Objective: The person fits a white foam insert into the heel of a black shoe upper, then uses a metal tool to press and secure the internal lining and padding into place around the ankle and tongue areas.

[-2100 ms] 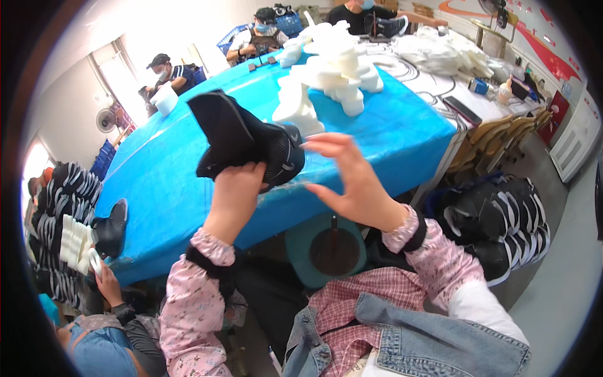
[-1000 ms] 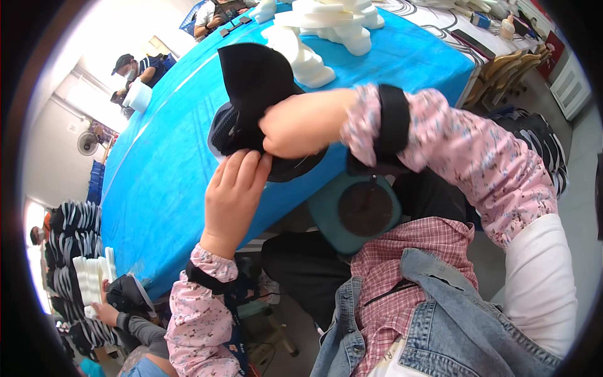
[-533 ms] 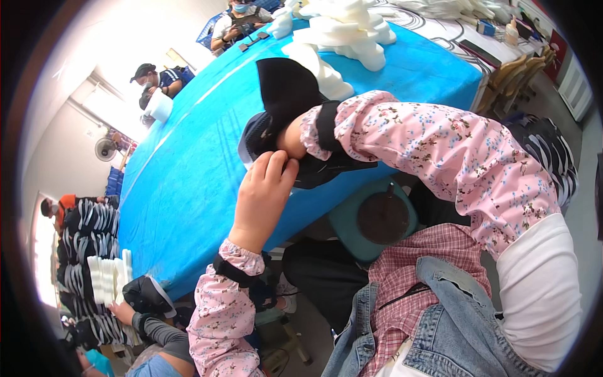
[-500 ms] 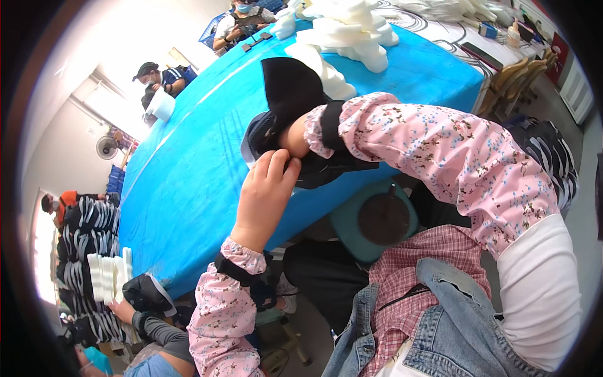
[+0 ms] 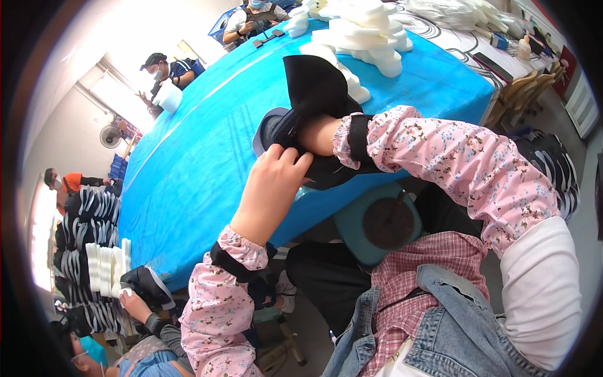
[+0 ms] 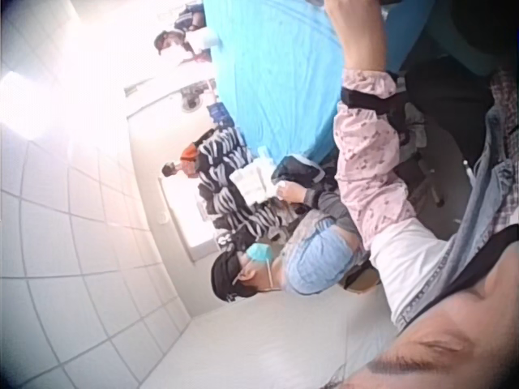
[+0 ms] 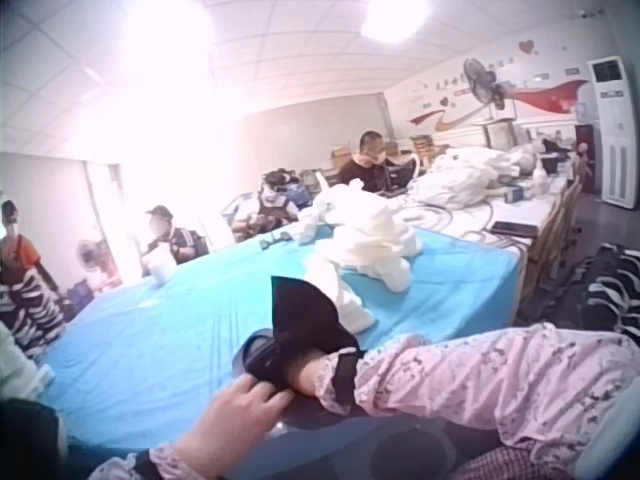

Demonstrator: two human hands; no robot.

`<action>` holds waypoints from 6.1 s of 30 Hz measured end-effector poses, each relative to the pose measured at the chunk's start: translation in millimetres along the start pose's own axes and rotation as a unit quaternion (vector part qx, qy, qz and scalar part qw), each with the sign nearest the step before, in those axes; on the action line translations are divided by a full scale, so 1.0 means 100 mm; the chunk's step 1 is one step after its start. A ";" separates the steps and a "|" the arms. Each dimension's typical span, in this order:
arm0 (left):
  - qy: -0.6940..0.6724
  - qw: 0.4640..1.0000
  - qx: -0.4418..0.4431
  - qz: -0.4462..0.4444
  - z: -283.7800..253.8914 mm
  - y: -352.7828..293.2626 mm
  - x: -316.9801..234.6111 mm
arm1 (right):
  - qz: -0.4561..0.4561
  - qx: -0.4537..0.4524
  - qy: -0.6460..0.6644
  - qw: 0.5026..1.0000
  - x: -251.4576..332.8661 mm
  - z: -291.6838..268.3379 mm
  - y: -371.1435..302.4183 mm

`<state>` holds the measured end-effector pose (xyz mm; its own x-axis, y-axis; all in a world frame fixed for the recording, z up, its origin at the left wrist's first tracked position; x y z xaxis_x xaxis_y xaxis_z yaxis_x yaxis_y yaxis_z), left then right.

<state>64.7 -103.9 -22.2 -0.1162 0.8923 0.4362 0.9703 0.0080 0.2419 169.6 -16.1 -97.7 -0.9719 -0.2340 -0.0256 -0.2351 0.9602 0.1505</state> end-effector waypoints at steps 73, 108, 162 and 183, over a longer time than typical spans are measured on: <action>0.041 0.989 -0.110 -0.094 -1.24 0.17 -0.82 | -0.009 0.027 0.934 0.357 -0.15 -1.02 -2.22; -0.311 0.904 -0.235 -0.176 -0.76 0.29 -0.48 | -0.060 0.039 0.972 0.226 -0.02 -0.78 -2.41; -0.384 0.856 -0.323 -0.127 -0.97 0.47 -0.81 | 0.018 -0.170 0.927 0.333 -0.38 -1.21 -2.37; -0.207 0.906 -0.311 -0.200 -0.97 0.20 -0.66 | -0.077 0.002 0.946 0.315 0.02 -1.05 -2.08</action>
<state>70.9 -206.3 38.4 -0.2177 0.9679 -0.1255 0.5457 0.2274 0.8065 218.0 -232.6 -25.3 0.7960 0.0545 0.6029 -0.2821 0.9145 0.2899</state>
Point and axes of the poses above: each hand's wrist, its own y-axis towards the middle knuckle, its own z-axis out of the palm, x = y × z, the point moved 5 cm from there along y, towards the middle knuckle, and after that the axes turned 13 degrees about z, right-handed, at the moved point
